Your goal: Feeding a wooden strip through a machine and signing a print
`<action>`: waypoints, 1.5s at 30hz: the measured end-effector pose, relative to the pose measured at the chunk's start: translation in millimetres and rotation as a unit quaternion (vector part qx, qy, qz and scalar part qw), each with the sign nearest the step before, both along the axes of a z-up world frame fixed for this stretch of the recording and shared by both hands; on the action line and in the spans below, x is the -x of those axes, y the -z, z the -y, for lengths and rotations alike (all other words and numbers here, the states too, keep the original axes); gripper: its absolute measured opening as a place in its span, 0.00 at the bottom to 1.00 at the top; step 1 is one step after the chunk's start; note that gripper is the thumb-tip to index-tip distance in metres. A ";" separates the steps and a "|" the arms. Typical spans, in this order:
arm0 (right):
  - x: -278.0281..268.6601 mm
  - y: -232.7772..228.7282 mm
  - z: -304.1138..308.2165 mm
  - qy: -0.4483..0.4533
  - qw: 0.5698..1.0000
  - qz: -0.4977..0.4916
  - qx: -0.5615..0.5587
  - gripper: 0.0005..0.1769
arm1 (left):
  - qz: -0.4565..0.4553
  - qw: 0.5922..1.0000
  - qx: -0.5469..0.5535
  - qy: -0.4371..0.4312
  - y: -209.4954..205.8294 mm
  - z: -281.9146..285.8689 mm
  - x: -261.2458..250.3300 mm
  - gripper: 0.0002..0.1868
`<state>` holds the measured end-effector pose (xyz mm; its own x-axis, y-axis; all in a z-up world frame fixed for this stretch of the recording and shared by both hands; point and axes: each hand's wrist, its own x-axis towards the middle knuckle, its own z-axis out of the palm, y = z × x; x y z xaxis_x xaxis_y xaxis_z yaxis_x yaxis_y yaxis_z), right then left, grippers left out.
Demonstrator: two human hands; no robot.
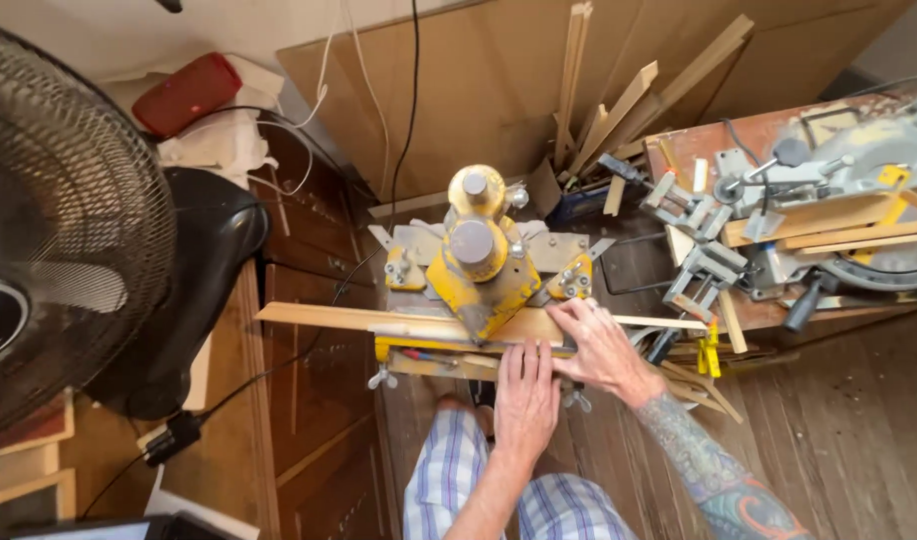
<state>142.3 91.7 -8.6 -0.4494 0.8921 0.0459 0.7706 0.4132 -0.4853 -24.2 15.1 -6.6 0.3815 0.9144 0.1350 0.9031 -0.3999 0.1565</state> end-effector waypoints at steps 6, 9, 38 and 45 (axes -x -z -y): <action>0.4 4.1 -2.4 -0.007 1.000 -0.004 -0.014 0.39 | 0.003 1.000 0.002 -0.001 3.8 1.5 0.5 0.41; 0.0 -1.4 -4.6 -0.008 1.000 0.004 -0.006 0.38 | 0.006 1.000 -0.006 -0.011 0.6 2.9 -2.1 0.43; -19.0 -37.0 -37.9 -0.072 0.966 0.025 0.247 0.47 | 0.036 0.999 -0.013 -0.028 4.3 6.1 -4.2 0.42; -16.5 -70.5 -60.6 -0.109 0.923 0.033 0.368 0.48 | 0.089 0.996 0.004 -0.030 -8.5 -0.1 -4.4 0.39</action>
